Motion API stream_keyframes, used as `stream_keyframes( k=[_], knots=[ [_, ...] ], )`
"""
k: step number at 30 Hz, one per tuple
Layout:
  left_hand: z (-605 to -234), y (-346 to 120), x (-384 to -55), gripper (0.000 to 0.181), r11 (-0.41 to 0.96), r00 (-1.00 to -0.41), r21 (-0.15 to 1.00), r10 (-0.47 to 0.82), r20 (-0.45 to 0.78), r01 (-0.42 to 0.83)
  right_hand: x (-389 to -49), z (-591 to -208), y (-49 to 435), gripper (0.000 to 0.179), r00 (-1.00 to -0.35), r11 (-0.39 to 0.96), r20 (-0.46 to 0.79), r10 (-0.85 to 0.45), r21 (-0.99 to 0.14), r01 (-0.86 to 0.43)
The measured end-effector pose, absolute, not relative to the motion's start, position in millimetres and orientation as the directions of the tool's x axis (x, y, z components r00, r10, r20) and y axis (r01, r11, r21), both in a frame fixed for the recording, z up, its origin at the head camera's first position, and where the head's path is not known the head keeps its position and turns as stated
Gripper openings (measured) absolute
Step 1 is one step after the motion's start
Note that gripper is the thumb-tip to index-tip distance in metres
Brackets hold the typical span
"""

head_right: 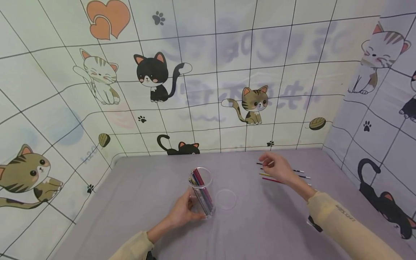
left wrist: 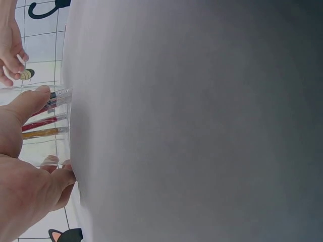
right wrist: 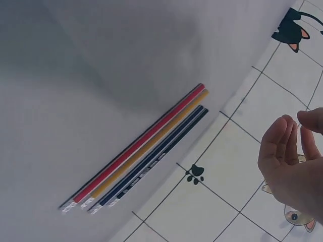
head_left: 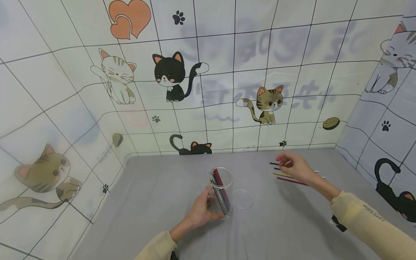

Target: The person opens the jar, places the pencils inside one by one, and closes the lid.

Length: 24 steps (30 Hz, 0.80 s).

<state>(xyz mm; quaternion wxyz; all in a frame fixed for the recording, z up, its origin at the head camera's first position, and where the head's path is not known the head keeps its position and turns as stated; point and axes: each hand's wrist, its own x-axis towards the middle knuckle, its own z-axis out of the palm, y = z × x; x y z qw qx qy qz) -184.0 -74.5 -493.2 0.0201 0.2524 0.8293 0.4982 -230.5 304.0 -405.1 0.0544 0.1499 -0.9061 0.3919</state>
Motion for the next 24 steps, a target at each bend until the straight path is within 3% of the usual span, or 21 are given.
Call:
stream_keyframes(
  k=[24],
  knots=[
    [-495, -75, -185, 0.100, 0.369, -0.870, 0.838, 0.439, 0.223, 0.401, -236, -441, 324, 0.026, -0.965, 0.730, 0.176, -0.196, -0.631, -0.263]
  ],
)
